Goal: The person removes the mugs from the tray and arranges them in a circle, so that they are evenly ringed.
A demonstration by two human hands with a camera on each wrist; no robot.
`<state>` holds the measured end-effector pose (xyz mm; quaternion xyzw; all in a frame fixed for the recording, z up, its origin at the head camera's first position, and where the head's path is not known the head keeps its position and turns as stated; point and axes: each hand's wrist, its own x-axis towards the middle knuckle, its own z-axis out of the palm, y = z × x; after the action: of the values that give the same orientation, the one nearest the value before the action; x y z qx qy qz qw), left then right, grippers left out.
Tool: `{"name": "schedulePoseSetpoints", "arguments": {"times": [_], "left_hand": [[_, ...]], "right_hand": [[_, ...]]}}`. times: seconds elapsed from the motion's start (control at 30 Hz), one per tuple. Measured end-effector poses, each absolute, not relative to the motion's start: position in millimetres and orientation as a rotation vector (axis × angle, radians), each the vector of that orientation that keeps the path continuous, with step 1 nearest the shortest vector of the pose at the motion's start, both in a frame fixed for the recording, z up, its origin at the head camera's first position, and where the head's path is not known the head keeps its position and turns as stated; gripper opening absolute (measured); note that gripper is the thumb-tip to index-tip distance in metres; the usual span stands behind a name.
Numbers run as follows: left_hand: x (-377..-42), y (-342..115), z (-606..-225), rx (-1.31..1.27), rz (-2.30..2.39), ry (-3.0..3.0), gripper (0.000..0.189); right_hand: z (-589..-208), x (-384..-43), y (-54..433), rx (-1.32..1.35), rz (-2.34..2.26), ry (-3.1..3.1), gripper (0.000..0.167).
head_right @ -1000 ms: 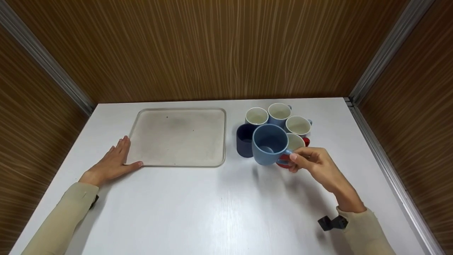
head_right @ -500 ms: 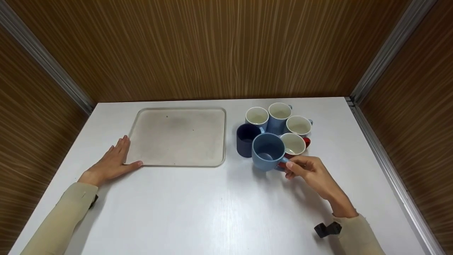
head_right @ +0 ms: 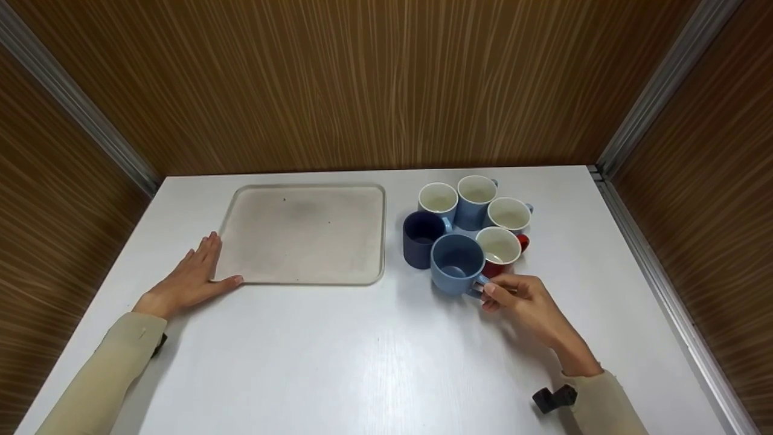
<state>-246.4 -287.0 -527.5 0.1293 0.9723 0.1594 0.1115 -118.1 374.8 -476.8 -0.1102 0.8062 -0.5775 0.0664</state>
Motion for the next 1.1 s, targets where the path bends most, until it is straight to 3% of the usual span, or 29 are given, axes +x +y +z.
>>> {"name": "schedulePoseSetpoints", "arguments": {"times": [1.1], "left_hand": [[-245.7,-286.2,-524.0,0.380,0.484,2.852,0.129]], "right_hand": [[-484.7,-120.6,374.0,-0.335,-1.760,2.362,0.030]]}}
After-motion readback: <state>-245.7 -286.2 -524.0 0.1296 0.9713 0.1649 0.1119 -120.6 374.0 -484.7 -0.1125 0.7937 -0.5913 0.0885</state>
